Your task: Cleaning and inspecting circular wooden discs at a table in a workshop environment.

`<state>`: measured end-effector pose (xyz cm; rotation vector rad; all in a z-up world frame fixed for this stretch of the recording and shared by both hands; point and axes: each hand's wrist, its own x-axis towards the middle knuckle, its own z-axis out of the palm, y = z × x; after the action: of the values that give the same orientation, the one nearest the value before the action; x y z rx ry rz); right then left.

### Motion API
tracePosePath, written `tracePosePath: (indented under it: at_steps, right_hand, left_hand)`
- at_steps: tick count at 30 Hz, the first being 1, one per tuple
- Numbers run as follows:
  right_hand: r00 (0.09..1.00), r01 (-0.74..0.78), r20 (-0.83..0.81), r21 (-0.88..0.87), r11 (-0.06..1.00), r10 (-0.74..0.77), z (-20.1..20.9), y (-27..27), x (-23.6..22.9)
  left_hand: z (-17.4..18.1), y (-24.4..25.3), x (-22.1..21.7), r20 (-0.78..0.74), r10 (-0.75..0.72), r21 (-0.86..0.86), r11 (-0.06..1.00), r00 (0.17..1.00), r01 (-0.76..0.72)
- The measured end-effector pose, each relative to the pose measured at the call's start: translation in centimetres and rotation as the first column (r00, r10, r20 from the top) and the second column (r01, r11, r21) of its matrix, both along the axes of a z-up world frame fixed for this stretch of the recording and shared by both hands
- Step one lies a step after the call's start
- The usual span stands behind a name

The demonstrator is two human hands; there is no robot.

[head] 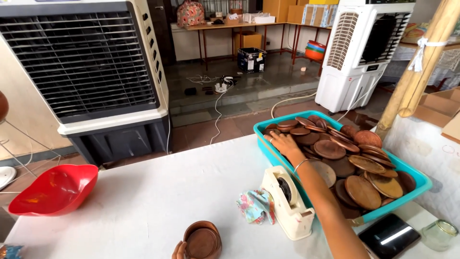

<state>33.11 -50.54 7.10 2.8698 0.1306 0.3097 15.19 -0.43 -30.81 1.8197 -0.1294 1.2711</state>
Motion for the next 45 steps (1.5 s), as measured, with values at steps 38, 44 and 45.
tracePosePath:
  at_steps: [38, 44, 45]
  right_hand:
    - [0.402, -0.8, 0.562, -0.169, 0.576, 0.723, -2.5, 23.6, -29.6]
    - [0.43, -0.847, 0.592, 0.004, 0.531, 0.682, -6.9, 25.6, -29.1]
    - [0.443, -0.838, 0.59, 0.006, 0.545, 0.675, -7.0, 25.7, -29.5]
  left_hand:
    - [30.3, 0.4, -16.0, -0.65, -0.153, 0.278, 0.864, 0.745, 0.42]
    - [30.1, 0.6, -16.1, -0.596, -0.172, 0.303, 0.856, 0.784, 0.418]
    - [30.0, 0.4, -16.2, -0.611, -0.175, 0.291, 0.857, 0.772, 0.425]
